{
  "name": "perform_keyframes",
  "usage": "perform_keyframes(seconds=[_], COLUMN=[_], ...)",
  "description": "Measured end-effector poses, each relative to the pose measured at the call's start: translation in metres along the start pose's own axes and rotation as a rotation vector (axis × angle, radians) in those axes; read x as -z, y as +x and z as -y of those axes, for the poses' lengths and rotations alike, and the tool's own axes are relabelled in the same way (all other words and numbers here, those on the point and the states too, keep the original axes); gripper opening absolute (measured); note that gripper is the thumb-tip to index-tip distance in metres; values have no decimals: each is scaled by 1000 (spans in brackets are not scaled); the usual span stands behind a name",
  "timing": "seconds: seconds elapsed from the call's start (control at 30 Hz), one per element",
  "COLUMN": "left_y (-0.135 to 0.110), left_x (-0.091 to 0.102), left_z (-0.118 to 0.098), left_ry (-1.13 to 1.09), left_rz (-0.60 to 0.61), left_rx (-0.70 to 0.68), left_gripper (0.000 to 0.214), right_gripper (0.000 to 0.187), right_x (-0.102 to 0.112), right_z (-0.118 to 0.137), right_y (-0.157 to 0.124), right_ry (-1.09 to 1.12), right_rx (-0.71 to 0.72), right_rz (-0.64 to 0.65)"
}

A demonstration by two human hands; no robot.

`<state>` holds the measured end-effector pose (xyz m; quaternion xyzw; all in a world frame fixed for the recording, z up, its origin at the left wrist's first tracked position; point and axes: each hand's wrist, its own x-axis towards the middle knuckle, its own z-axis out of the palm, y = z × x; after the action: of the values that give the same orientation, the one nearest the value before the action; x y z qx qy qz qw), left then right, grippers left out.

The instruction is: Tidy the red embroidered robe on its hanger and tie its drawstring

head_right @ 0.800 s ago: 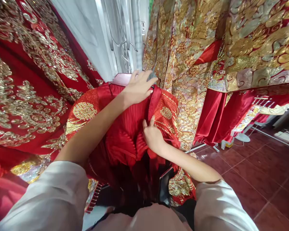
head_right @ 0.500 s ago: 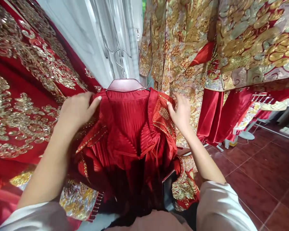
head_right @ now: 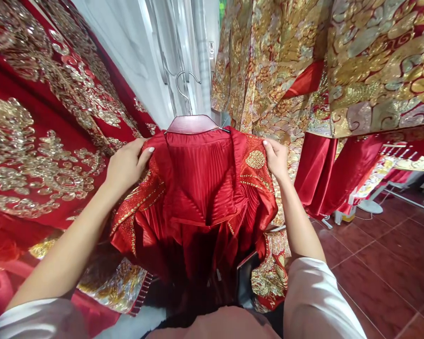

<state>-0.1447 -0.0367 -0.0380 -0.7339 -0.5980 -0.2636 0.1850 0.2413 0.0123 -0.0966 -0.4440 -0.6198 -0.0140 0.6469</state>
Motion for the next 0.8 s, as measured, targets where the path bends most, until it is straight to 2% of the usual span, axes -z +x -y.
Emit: perform_keyframes(seconds=[0.13,0.23,0.37,0.43,0.47,0.5,0.57,0.63,0.73,0.8], left_y=[2,10,28,35,37,38,39,41,48,53], left_x=[-1,0,5,6,6,6,5,3,1,-1], left_z=[5,12,17,16,15,14,10,6,1,0], left_ry=[-14,-114,-316,-368,-380,-385,-386,-411,-559,-668], left_rz=[-6,11,78,120,134,136,85,-18,-212,-222], left_rx=[-18,-75,-233,-327,-353,-358,-306,-220,-67,2], left_gripper=[49,50,50,50,48,44,41,41,41,42], right_gripper=[48,52,46,49,44,39,46,56,61,62], right_x=[4,10,11,3,-4,-10,-24,-35,-47,-51], right_z=[-13,-6,32,51,58,63,68,69,70,72], right_y=[18,31,48,52,52,53,54,57,65,70], right_ry=[208,217,58,-24,-72,-115,-154,-103,48,103], right_rx=[-119,-163,48,197,263,317,365,341,274,228], right_rz=[214,413,581,664,690,688,628,542,451,496])
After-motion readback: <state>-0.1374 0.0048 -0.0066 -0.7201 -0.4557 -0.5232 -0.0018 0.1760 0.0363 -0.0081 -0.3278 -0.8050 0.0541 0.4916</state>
